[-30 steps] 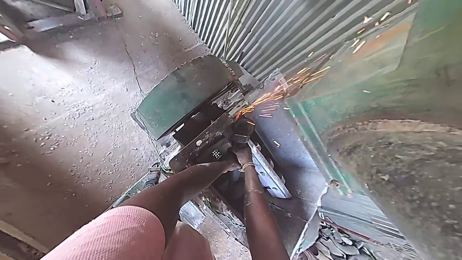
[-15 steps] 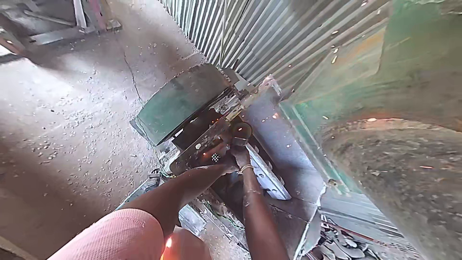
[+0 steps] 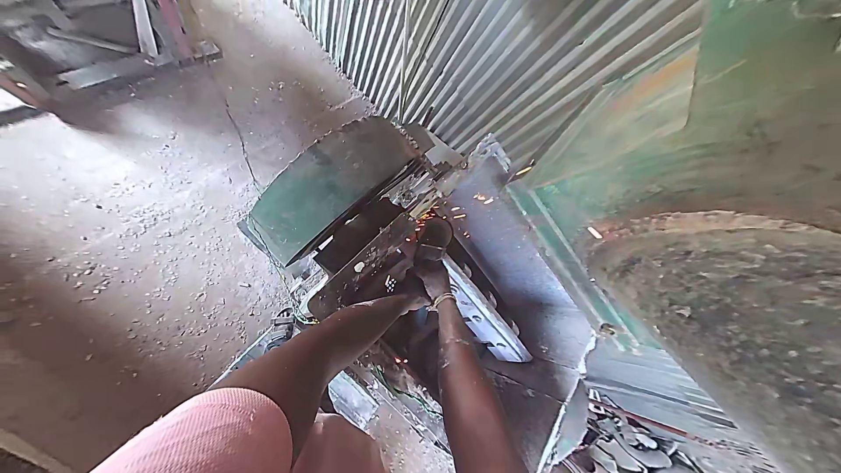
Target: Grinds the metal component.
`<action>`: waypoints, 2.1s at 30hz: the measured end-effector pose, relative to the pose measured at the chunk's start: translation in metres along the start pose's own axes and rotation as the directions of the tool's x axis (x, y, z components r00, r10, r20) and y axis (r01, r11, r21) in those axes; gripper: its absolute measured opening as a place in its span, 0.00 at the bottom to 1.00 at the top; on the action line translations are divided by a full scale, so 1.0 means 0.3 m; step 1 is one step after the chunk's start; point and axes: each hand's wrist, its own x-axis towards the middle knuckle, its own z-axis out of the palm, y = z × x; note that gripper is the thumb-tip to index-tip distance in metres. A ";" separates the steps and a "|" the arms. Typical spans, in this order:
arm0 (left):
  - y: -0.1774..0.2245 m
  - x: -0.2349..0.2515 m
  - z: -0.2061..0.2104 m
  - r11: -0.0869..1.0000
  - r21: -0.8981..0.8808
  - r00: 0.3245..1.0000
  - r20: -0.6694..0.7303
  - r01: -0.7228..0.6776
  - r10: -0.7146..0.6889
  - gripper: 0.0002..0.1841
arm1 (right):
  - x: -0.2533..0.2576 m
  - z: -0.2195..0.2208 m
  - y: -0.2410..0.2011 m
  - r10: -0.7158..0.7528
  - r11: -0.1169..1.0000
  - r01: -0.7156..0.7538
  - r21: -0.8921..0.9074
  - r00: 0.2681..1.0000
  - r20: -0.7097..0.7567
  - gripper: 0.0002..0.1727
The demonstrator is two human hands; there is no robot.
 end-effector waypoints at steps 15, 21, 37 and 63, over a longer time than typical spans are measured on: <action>0.000 -0.042 -0.018 0.992 0.101 0.997 0.002 -0.082 0.082 0.27 | 0.006 -0.002 0.017 -0.049 0.991 0.049 -0.128 0.999 -0.002 0.31; -0.005 -0.009 0.007 0.997 0.068 0.999 0.030 -0.039 0.037 0.30 | -0.014 0.001 0.029 -0.041 0.999 0.041 -0.020 0.999 -0.020 0.32; -0.039 0.058 0.019 0.990 0.132 0.998 -0.018 -0.050 0.053 0.34 | -0.009 0.012 0.040 0.036 0.999 -0.034 0.034 0.998 -0.052 0.35; -0.012 -0.002 -0.020 0.966 0.257 0.997 -0.047 -0.039 0.053 0.36 | 0.005 0.021 0.012 -0.007 1.000 0.008 0.003 0.999 -0.037 0.34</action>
